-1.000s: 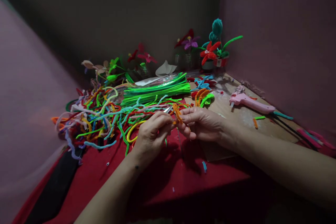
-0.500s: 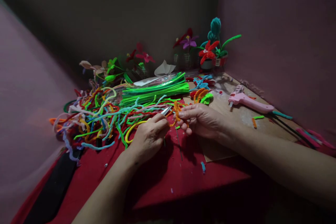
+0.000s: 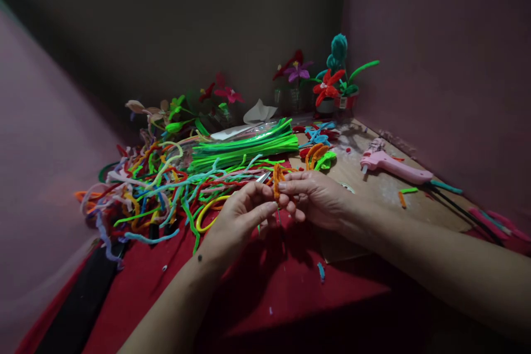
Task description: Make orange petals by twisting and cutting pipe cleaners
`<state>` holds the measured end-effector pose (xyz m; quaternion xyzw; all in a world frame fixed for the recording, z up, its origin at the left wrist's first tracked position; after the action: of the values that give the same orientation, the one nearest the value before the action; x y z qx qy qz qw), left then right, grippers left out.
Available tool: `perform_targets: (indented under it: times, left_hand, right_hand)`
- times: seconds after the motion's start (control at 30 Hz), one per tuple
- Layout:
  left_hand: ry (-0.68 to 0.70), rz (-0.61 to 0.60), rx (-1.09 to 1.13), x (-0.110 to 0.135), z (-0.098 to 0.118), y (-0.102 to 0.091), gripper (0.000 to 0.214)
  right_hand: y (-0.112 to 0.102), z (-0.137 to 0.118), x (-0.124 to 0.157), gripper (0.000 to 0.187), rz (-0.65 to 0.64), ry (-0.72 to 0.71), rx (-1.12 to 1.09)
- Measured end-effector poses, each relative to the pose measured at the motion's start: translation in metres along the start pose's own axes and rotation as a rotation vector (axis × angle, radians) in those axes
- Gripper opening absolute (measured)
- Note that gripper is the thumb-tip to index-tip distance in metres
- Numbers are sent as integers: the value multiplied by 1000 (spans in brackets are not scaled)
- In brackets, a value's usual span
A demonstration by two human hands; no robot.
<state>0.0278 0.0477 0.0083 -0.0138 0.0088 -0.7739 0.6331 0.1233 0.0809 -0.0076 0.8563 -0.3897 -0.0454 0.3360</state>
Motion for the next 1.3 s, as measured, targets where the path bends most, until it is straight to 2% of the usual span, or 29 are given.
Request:
perform_targets:
  times: [0.2, 0.43, 0.53, 0.7, 0.87, 1.1, 1.3]
  left_hand:
    - [-48, -42, -18, 0, -4, 9, 15]
    - [-112, 44, 179, 0, -11, 11, 19]
    - [-104, 38, 229, -3, -12, 13, 24]
    - [-119, 9, 226, -3, -15, 16, 11]
    - [-114, 14, 115, 1, -12, 16, 11]
    - [-54, 175, -125, 4, -2, 8, 20]
    - [-18, 242, -273, 5, 6, 5, 21]
  right_hand:
    - [-4, 1, -2, 10, 67, -34, 0]
    - [-4, -3, 0, 10, 157, -113, -40]
    - [-3, -1, 1, 10, 157, -121, -59]
    - [-8, -1, 0, 14, 199, -146, -34]
    - [-11, -1, -1, 13, 203, -176, 120]
    - [-11, -6, 4, 16, 292, -251, 338]
    - [-11, -1, 4, 20, 267, -246, 307]
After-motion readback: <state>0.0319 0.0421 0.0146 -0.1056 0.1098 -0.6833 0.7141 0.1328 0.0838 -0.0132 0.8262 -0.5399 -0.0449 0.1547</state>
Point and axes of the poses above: each hand's wrist, its own x-axis away from the middle knuckle, its own y-axis out of the palm, z = x × y, the point moved 7 cm from there along -x, towards the middle knuckle, and after that the axes turned 3 degrees about y, right-handed, at the moved point
